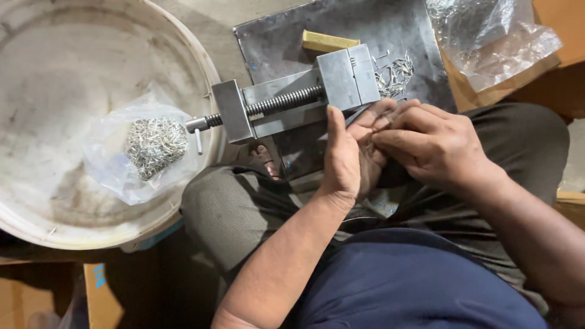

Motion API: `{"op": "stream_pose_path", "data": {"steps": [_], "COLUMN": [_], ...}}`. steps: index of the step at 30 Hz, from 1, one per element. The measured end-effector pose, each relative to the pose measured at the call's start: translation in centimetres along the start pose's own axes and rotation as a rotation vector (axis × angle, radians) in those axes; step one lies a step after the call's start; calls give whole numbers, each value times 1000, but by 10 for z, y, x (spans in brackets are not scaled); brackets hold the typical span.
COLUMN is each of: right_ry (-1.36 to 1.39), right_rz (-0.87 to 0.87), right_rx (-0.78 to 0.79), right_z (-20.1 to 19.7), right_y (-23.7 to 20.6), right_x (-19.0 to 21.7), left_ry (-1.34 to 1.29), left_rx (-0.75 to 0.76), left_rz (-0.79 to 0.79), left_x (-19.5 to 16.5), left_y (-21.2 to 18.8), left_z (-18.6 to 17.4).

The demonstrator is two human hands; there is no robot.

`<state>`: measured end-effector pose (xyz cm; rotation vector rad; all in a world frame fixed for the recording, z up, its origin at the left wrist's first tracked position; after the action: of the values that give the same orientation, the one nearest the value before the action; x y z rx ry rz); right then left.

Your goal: The person uses a bench vise to hold a metal block and repeatedly inserts small metal fasteners into it. They pick up fasteners from a pile on the table and place them into the vise jaws, occasionally using a small wooden block to assist.

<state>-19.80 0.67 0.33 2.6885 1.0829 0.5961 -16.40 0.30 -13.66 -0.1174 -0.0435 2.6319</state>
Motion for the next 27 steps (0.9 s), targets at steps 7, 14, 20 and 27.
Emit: {"op": "stream_pose_path", "data": {"steps": [7, 14, 20, 27], "right_ry": [59, 206, 54, 1], "right_rz": [91, 320, 121, 87], "right_rx": [38, -130, -112, -2], "right_z": [-3, -16, -15, -5], "right_y": [3, 23, 78, 103], "right_x": [-16, -53, -51, -45], "left_ry": [201, 252, 231, 330], "left_rx": [16, -27, -20, -129], "left_rz": [-19, 40, 36, 13], "left_x": [14, 6, 0, -3], "left_y": [5, 14, 19, 17], "left_z": [-10, -16, -17, -23]}}
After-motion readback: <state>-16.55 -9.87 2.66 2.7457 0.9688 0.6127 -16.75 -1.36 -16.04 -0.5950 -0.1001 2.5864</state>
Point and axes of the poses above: each hand's wrist, its own y-axis towards the middle knuckle, its own z-axis out of the palm, x = y × z, the point moved 10 cm from there along y, towards the middle knuckle, and after that the axes turned 2 degrees about y, right-handed, at the moved point
